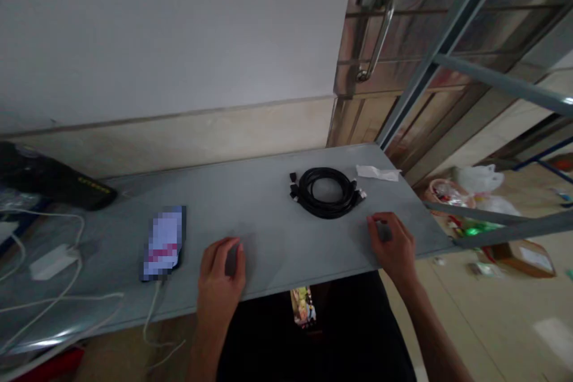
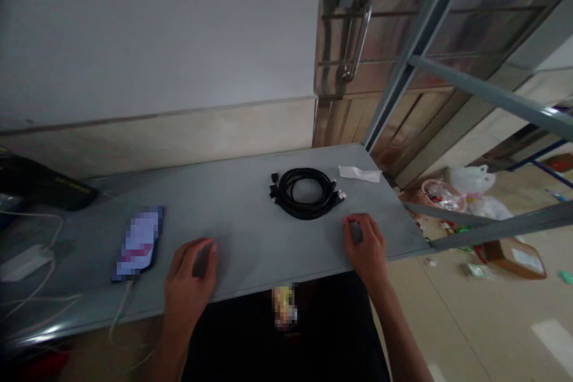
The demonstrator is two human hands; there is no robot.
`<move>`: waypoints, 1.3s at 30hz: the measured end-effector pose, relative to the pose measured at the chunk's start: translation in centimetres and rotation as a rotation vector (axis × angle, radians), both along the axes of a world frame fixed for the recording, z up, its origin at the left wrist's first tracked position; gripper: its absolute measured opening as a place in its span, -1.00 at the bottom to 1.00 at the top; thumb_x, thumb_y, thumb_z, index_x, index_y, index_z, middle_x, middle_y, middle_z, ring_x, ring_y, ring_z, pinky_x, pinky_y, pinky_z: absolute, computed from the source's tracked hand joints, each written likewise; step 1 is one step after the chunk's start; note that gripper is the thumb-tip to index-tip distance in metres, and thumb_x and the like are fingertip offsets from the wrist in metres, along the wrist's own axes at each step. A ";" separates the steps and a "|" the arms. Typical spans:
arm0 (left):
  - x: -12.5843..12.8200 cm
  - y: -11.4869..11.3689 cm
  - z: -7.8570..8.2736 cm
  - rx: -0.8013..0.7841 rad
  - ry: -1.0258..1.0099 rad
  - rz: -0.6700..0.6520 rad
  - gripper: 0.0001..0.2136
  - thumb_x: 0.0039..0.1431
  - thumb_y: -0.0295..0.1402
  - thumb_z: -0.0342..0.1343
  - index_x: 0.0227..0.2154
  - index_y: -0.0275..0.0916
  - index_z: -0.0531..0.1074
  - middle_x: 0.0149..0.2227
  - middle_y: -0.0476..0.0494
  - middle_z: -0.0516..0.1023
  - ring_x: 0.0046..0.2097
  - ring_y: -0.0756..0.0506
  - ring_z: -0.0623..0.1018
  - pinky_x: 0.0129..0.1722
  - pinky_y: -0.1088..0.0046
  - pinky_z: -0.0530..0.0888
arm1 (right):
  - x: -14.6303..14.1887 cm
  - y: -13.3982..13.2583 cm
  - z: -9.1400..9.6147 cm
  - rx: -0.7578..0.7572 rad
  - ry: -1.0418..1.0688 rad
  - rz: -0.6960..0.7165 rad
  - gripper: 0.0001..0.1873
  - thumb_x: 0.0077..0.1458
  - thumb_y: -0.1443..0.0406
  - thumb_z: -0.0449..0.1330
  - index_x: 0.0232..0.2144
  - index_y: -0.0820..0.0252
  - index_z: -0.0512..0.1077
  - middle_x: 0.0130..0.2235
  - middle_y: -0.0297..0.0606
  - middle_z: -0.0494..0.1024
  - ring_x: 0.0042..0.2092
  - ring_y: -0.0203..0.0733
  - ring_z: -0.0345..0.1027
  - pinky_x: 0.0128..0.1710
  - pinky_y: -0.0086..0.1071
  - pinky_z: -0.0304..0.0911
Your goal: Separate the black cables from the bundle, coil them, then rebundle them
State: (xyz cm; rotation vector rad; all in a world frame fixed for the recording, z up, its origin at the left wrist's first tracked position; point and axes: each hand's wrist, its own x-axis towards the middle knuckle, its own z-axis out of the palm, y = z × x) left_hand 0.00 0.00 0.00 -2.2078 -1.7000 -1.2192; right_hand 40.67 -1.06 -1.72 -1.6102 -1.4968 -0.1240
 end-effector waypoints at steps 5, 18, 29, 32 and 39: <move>0.0 0.1 0.0 0.003 0.007 0.003 -0.86 0.54 -0.32 0.20 0.07 -0.16 0.53 0.00 -0.23 0.62 0.03 -0.25 0.65 0.12 0.09 0.62 | -0.1 0.0 0.0 0.001 -0.006 0.002 -0.88 0.49 0.20 0.27 -0.16 0.07 0.50 -0.19 -0.28 0.65 -0.13 -0.09 0.59 -0.02 -0.26 0.44; 0.0 0.2 -0.1 0.027 0.014 0.002 -0.86 0.54 -0.32 0.21 0.06 -0.15 0.53 -0.01 -0.23 0.62 0.03 -0.26 0.65 0.12 0.10 0.61 | -2.3 2.9 3.2 -0.043 -0.290 0.296 -0.22 0.33 -0.12 0.43 0.38 0.10 0.35 0.30 0.07 0.55 0.32 0.26 0.44 0.34 0.15 0.34; -0.3 -0.1 -0.3 -0.018 -0.054 -0.013 -0.86 0.55 -0.32 0.19 0.07 -0.14 0.53 0.00 -0.22 0.62 0.03 -0.26 0.65 0.13 0.08 0.62 | -3.6 10.6 1.8 -0.196 -0.639 0.439 -0.47 0.42 -0.18 0.30 -0.14 0.18 0.56 -0.12 -0.04 0.71 -0.01 0.14 0.60 0.16 -0.03 0.37; -0.3 -0.2 -0.3 -0.020 -0.055 -0.013 -0.85 0.55 -0.33 0.19 0.08 -0.14 0.53 0.01 -0.23 0.62 0.04 -0.26 0.65 0.14 0.08 0.61 | -3.5 11.4 1.8 -0.229 -0.661 0.435 -0.48 0.43 -0.17 0.29 -0.12 0.18 0.57 -0.11 -0.03 0.71 -0.02 0.12 0.60 0.12 -0.08 0.38; -0.5 -0.1 -0.5 -0.018 -0.072 -0.021 -0.85 0.54 -0.33 0.19 0.07 -0.13 0.53 0.00 -0.22 0.63 0.04 -0.25 0.66 0.14 0.10 0.62 | -3.5 13.4 2.7 -0.346 -0.644 0.417 -0.46 0.39 -0.17 0.34 -0.10 0.21 0.56 -0.06 0.03 0.72 0.03 0.20 0.63 0.11 -0.05 0.43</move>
